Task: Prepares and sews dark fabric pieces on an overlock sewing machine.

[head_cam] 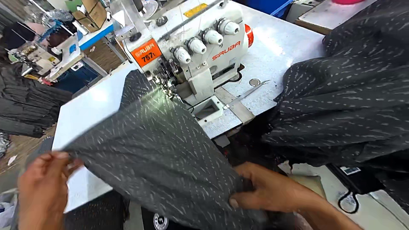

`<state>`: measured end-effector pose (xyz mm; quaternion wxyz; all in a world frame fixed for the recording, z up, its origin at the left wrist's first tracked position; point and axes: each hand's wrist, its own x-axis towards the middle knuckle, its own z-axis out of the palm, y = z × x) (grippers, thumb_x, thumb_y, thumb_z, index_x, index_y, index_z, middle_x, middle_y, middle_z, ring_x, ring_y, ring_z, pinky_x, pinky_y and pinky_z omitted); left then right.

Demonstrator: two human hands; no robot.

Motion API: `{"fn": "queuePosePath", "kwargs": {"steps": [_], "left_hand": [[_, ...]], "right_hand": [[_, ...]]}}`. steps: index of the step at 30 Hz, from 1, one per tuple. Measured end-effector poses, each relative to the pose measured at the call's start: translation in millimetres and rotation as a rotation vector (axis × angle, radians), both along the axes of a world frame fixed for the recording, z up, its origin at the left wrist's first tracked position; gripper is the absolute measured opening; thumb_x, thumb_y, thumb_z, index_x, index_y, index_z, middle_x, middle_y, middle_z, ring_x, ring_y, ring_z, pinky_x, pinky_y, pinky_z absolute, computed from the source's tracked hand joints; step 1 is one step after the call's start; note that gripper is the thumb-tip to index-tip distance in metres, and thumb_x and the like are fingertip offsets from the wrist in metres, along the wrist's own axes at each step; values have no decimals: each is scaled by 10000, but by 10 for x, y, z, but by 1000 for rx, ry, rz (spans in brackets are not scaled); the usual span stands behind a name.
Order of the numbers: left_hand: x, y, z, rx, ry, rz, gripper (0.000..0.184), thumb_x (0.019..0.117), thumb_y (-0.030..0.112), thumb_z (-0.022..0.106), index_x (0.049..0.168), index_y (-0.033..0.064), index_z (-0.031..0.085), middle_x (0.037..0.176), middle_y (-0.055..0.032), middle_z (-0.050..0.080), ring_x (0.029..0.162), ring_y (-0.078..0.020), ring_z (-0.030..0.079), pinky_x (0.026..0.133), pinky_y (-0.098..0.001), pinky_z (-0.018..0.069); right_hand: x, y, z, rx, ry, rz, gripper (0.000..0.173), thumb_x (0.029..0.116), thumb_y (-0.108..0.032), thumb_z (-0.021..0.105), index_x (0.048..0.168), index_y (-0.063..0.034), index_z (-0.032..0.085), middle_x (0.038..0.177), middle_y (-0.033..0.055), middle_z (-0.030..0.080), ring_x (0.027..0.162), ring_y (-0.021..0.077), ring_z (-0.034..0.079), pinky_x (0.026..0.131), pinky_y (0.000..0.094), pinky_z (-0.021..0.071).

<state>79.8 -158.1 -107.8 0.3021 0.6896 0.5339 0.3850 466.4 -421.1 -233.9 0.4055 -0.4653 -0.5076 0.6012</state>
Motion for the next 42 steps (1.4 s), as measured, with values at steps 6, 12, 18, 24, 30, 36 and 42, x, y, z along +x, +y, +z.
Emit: {"fn": "queuePosePath", "kwargs": {"steps": [6, 12, 18, 24, 30, 36, 42], "left_hand": [[842, -455, -105, 517, 621, -284, 536, 1042, 223, 530, 1488, -54, 422, 1546, -310, 373, 1414, -448, 403, 1136, -569, 380], [1540, -1908, -819, 308, 352, -667, 357, 933, 395, 704, 1161, 120, 723, 1078, -48, 693, 972, -153, 664, 809, -362, 584], [1755, -1956, -997, 438, 353, -630, 197, 929, 232, 726, 1060, 94, 781, 975, -33, 697, 880, -105, 659, 738, -238, 567], [1702, -2009, -1061, 303, 197, -601, 104, 888, 150, 721, 958, 84, 763, 932, 20, 686, 776, -15, 615, 643, -163, 538], [1838, -1987, -1046, 347, 250, -607, 117, 903, 121, 723, 995, 78, 781, 964, -6, 703, 786, -32, 625, 644, -168, 531], [1741, -2040, -1017, 296, 203, -585, 94, 904, 114, 705, 952, 78, 778, 912, 16, 685, 735, -4, 595, 607, -145, 511], [1730, -2054, -1037, 307, 195, -590, 124, 909, 109, 712, 1002, 71, 785, 923, -1, 679, 745, -17, 604, 619, -154, 525]], "right_hand": [[-278, -209, 14, 0, 39, -257, 280, 850, -173, 828, 1100, -157, 702, 929, -6, 745, 820, 107, 719, 730, 285, 627], [-261, -359, 73, -34, 121, -280, 346, 861, -61, 761, 1195, -101, 679, 971, 31, 753, 813, 132, 728, 712, 281, 634], [-276, -425, 82, -53, 122, -313, 387, 879, -64, 642, 1264, -94, 678, 996, 23, 747, 806, 104, 711, 688, 242, 608], [-286, -446, 59, -108, 147, -416, 383, 893, -75, 620, 1267, -107, 697, 976, 28, 760, 799, 118, 726, 688, 253, 620], [-281, -426, 41, -78, 126, -397, 440, 870, -70, 579, 1296, -100, 684, 1030, 5, 761, 839, 87, 719, 690, 232, 607], [-241, -428, 41, -56, 174, -416, 443, 870, -53, 574, 1301, -63, 674, 1124, 38, 757, 989, 114, 730, 825, 246, 616], [-238, -451, 47, -27, 175, -424, 405, 870, -65, 584, 1256, -80, 705, 1054, 20, 767, 900, 88, 731, 739, 212, 609]]}}
